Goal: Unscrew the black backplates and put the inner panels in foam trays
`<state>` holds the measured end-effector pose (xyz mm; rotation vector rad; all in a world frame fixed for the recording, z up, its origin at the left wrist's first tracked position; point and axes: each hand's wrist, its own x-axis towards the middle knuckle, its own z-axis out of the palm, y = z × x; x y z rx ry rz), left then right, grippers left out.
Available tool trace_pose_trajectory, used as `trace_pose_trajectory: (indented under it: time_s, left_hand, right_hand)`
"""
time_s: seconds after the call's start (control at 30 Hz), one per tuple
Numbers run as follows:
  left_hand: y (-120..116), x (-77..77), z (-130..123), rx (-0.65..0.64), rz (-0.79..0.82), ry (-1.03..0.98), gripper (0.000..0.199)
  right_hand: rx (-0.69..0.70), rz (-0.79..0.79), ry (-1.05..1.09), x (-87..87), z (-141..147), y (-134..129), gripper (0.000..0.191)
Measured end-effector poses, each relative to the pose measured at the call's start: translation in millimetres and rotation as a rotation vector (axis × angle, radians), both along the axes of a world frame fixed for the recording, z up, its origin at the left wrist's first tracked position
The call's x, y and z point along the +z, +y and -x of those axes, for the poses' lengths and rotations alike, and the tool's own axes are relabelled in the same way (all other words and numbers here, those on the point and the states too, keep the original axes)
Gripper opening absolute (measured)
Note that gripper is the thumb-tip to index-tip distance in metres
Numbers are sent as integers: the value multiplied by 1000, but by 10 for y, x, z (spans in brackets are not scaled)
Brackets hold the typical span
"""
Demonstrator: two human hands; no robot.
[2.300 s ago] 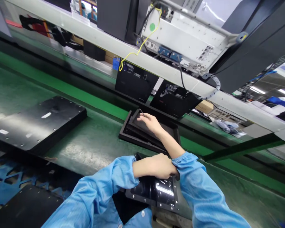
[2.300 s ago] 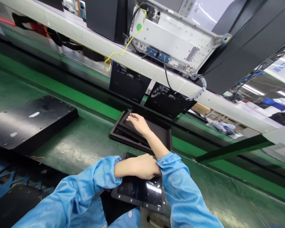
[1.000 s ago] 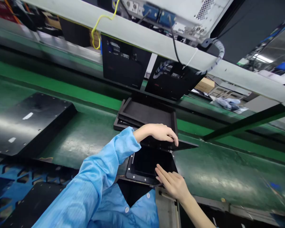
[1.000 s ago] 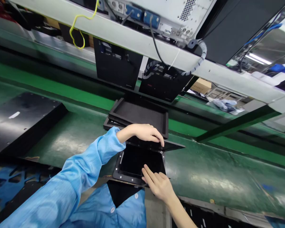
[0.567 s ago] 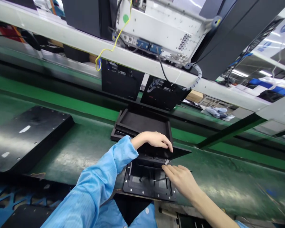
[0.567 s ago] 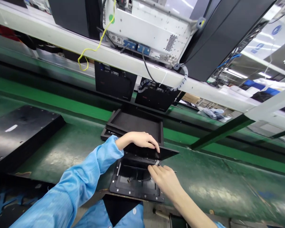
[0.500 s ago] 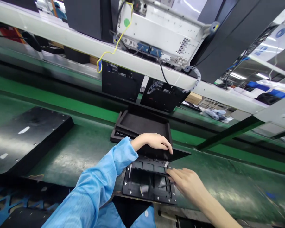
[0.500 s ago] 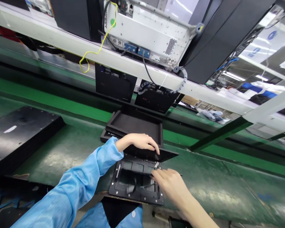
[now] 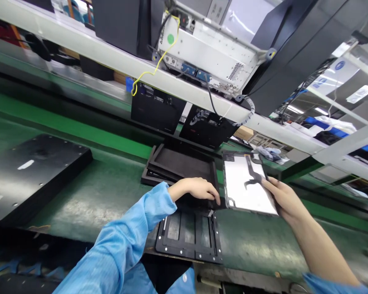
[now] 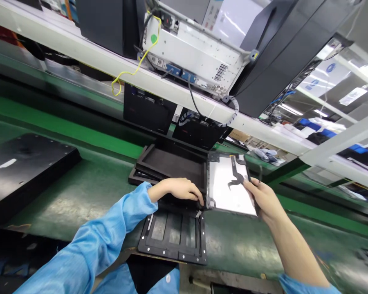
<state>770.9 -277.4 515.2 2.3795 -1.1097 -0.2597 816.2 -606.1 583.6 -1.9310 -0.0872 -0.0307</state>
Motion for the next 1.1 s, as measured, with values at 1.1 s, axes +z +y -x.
trace_pose_trajectory:
  time_s: [1.1]
  left_hand:
    - [-172,-240,427,79,-20,-182,44]
  right_hand:
    - [-33,362,-1,-938,-1567,1510,18]
